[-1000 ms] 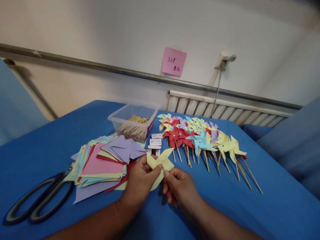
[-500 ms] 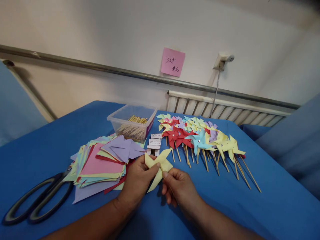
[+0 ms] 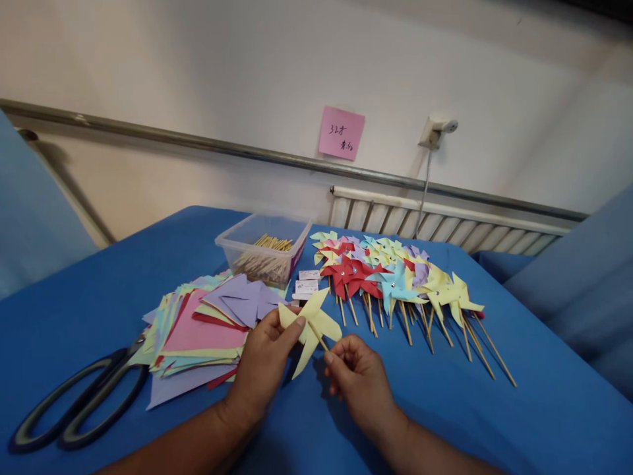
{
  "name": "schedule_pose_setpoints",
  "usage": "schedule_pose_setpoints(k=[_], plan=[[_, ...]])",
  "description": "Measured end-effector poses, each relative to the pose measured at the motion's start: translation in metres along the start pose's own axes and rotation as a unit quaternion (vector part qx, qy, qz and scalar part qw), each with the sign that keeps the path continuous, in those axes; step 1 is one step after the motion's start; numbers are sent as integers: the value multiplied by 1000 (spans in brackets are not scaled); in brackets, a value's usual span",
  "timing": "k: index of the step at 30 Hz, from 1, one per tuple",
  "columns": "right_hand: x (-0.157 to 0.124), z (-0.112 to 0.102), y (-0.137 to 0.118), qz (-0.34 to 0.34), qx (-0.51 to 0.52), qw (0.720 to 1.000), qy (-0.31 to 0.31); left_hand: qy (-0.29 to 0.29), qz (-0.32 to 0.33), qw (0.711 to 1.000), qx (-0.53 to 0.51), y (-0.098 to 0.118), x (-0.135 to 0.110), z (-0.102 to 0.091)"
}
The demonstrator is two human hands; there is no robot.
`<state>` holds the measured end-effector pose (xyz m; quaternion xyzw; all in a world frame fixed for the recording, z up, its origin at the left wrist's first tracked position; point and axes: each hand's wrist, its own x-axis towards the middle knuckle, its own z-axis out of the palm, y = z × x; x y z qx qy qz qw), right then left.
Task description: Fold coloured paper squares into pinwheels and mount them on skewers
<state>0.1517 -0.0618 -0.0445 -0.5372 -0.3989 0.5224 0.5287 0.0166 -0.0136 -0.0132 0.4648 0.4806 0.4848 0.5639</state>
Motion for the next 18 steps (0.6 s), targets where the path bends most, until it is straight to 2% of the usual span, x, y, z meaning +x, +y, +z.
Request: schedule_pose_setpoints(k=[8, 11, 16, 18], plan=[[4, -2, 2, -11, 65, 998, 2, -50, 30, 998, -26, 7, -6, -6], [7, -4, 2, -8, 91, 996, -9, -34, 42, 998, -14, 8, -8, -6], [10, -6, 3, -4, 126, 991, -47, 32, 58, 998, 9, 12, -5, -6], [10, -7, 5, -1, 131, 990, -60, 27, 53, 998, 3, 12, -3, -5]])
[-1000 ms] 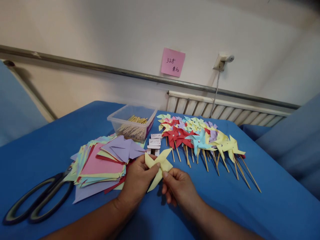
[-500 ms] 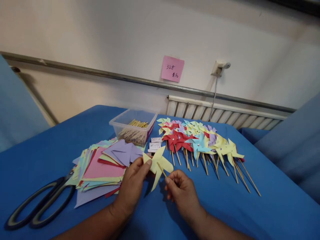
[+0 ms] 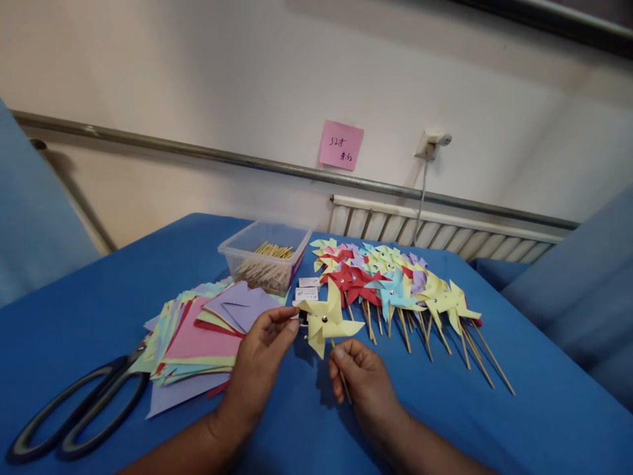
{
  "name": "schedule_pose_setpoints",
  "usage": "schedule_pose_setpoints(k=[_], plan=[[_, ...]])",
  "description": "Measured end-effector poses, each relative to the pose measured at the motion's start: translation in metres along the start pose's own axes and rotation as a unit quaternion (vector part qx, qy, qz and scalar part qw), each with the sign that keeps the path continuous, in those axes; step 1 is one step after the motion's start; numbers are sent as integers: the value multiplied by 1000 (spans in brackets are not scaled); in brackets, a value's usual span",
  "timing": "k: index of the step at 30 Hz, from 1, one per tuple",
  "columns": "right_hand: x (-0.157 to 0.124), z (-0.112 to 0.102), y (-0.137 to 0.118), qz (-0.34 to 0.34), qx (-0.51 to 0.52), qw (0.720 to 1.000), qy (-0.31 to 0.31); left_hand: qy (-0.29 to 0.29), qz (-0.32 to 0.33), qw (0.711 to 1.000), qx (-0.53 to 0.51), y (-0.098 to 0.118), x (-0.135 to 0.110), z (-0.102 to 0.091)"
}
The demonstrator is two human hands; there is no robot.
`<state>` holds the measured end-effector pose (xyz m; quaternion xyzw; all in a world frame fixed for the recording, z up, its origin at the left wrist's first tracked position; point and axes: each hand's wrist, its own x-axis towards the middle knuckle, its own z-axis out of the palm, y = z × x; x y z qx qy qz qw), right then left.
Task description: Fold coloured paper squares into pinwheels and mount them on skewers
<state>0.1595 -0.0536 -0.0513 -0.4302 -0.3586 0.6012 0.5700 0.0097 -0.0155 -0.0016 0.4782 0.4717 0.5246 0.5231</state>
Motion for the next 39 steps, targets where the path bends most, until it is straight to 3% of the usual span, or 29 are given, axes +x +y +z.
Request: schedule_pose_setpoints(k=[6, 16, 29, 39], plan=[[-3, 1, 3, 22, -1, 999, -35, -41, -49, 998, -23, -3, 2, 3], [-1, 2, 3, 4, 2, 1000, -27, -131, -100, 985, -46, -7, -2, 6], [-3, 11, -1, 55, -69, 992, -87, -48, -87, 995, -17, -1, -2, 8], [-4, 16, 2, 46, -55, 995, -65, -31, -76, 996, 34, -3, 4, 3]])
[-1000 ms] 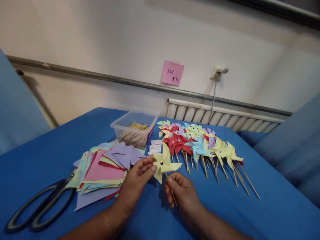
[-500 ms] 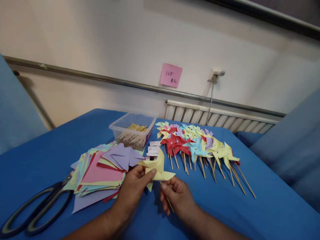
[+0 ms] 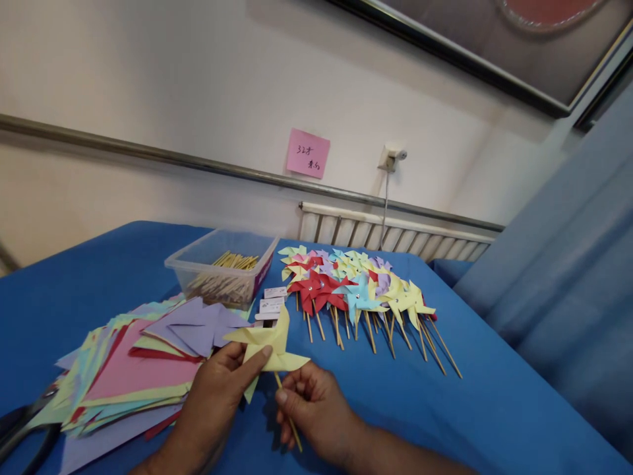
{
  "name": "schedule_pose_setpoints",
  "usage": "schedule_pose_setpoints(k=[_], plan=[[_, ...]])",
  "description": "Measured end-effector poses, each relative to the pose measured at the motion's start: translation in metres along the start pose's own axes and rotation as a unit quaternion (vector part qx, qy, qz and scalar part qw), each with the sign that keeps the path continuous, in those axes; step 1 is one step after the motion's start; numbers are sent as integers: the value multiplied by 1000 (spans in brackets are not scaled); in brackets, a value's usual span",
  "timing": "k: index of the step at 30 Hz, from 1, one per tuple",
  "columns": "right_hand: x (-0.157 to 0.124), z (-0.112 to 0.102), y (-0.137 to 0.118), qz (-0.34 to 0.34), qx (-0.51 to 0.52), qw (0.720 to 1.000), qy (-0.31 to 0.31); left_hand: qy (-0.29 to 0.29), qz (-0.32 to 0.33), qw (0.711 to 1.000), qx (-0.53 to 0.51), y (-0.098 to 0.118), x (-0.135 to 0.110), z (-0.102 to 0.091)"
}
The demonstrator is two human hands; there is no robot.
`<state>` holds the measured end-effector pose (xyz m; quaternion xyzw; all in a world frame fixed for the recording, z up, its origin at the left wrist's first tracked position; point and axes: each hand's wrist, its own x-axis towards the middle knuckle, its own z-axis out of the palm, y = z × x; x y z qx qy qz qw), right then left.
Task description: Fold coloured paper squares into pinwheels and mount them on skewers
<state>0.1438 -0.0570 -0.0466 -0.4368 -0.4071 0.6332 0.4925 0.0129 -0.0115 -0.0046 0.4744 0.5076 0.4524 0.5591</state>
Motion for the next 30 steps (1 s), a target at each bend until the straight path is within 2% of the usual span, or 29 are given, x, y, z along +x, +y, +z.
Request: schedule_pose_setpoints(k=[5, 8, 11, 17, 21, 24, 27, 30], plan=[[-6, -1, -3, -28, -98, 995, 25, 3, -6, 1000, -26, 3, 2, -3], [-8, -5, -6, -56, -191, 979, 51, 13, -15, 999, -32, 5, 2, -4], [-10, -7, -5, -69, -236, 967, 65, 18, -20, 999, -42, 8, 2, -2], [-4, -11, 0, -87, -252, 959, 95, -44, -30, 996, -73, 8, 3, 0], [17, -32, -11, -111, -265, 942, 172, -52, -62, 994, -68, 3, 4, 0], [36, -55, -23, -113, -313, 908, 256, -64, -79, 994, -46, -2, 6, 0], [47, -71, -27, -108, -343, 889, 284, -81, -79, 993, -27, -5, 9, -1], [52, -76, -23, -103, -368, 878, 288, -91, -75, 993, -23, -9, 10, -1]])
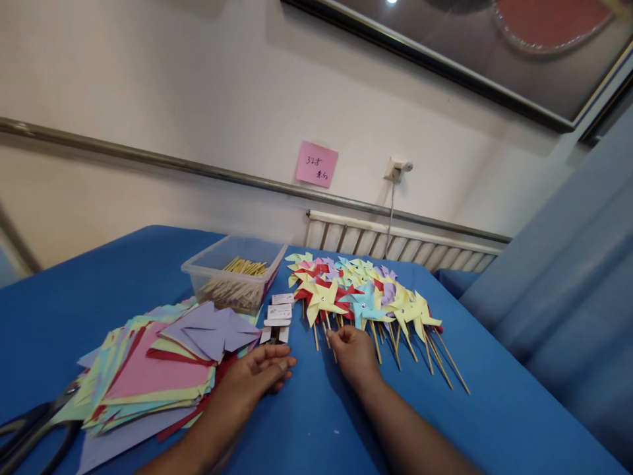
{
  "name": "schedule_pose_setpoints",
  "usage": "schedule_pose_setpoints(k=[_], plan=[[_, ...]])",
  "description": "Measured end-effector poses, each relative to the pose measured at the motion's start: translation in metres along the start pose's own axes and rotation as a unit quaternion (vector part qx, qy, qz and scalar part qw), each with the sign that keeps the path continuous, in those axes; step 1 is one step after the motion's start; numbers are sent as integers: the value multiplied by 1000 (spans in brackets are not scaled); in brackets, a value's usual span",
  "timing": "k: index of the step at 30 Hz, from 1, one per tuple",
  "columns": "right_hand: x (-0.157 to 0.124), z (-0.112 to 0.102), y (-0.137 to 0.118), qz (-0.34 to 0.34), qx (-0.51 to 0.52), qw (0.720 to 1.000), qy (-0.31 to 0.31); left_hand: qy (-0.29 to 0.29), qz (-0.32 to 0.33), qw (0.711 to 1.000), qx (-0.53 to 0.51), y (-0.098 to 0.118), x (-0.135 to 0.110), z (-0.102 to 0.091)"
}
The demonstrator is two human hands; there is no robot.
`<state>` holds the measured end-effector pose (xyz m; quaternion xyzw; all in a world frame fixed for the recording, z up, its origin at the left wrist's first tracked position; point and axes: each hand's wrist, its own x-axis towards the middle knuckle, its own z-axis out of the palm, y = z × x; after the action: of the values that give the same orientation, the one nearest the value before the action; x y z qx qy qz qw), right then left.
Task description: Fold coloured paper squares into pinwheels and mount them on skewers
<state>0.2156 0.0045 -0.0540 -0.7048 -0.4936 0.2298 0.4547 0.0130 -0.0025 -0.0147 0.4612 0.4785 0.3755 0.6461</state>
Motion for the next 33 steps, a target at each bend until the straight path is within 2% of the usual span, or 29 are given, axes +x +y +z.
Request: schedule_pose_setpoints(k=[11, 15, 22, 33], plan=[[2, 0, 3, -1, -89, 996, 13, -17, 0, 1000, 13, -10, 5, -1], [1, 0, 3, -5, -106, 994, 9, -44, 8, 999, 29, -15, 8, -4], [-9, -6, -1, -28, -123, 992, -5, -53, 12, 998, 42, -18, 10, -4], [-13, -3, -7, -40, -254, 965, -46, -66, 9, 997, 48, -21, 9, -4]])
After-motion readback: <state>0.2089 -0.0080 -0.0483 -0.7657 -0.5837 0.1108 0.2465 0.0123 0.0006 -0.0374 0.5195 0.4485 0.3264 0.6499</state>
